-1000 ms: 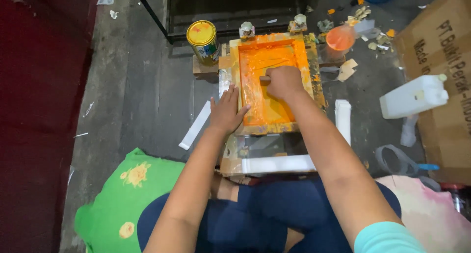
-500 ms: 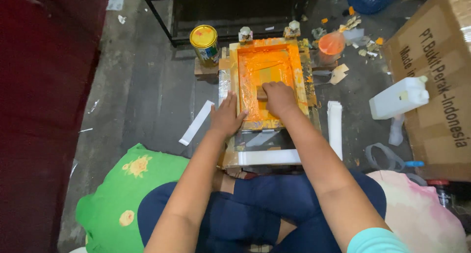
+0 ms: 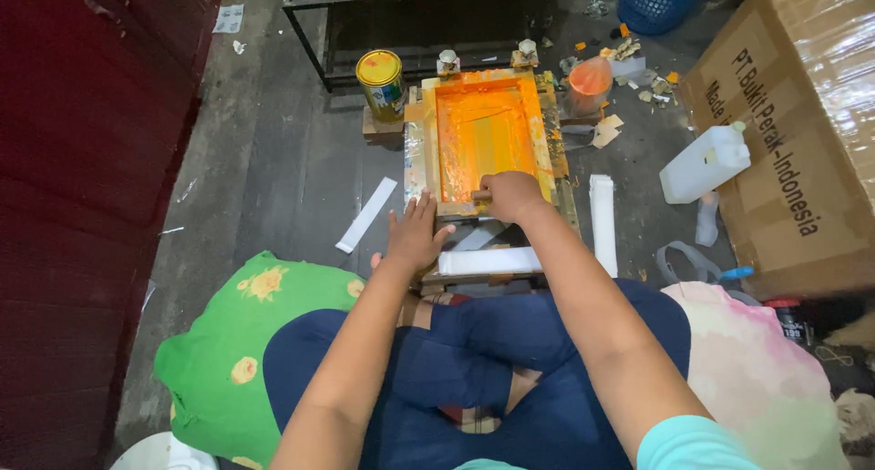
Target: The person sits on the floor and uses a squeegee to spread orange ink across a screen printing frame. They then lift the frame to reveal a printed white strip, which they inspect and fold.
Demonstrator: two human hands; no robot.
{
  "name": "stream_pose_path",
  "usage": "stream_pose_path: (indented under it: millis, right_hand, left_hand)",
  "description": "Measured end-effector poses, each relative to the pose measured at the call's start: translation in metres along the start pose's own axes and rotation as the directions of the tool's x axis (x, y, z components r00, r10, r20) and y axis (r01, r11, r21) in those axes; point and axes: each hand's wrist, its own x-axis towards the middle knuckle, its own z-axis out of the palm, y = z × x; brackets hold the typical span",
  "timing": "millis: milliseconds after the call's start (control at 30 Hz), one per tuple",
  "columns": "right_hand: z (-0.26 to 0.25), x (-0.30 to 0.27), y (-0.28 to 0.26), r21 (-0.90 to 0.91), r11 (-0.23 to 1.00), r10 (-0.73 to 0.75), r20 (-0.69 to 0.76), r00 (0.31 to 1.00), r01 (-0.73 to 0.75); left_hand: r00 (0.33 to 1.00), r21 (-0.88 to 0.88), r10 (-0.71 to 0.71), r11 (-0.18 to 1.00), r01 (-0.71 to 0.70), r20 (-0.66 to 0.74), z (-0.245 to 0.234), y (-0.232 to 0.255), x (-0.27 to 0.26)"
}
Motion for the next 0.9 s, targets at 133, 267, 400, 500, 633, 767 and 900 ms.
stream_pose_path:
  millis: [133,267,400,500,633,767,900]
  right_hand:
    - [-0.003,0.003,-0.001,-0.022,1.0,0.011,-0.007,1.0,-0.012]
    - [-0.006,0.026,0.01,-0.033,0.999,-0.002,0.028,1.0,0.003]
    - [-0.013,0.066,0.029,-0.144,0.989,-0.023,-0.032,0.999,0.018]
    - [-0.021,0.092,0.037,-0.171,0.985,-0.034,-0.123,0.992,0.013]
    - [-0.009,0.114,0.04,-0.19,0.981,-0.065,-0.199,0.978,0.027]
    - [0.001,0.114,0.037,-0.199,0.98,-0.051,-0.18,0.982,0.014]
    - [0.009,0.105,0.039,-0.195,0.981,-0.043,-0.144,0.989,0.015]
  left_hand:
    - [1.0,-0.01,-0.005,1.0,0.005,0.008,-0.001,-0.001,0.008]
    - [0.999,-0.039,0.039,0.998,-0.04,-0.03,-0.002,-0.005,0.025]
    - [0.995,-0.121,0.079,0.989,-0.086,-0.069,-0.005,-0.01,0.052]
    - [0.995,-0.136,0.075,0.987,-0.084,-0.073,-0.022,-0.006,0.067]
    - [0.994,-0.165,0.08,0.982,-0.091,-0.071,-0.03,-0.008,0.097]
    - [0.994,-0.213,0.072,0.973,-0.087,-0.076,-0.033,-0.007,0.105]
    - [0.994,-0.235,0.078,0.967,-0.095,-0.081,-0.034,-0.005,0.096]
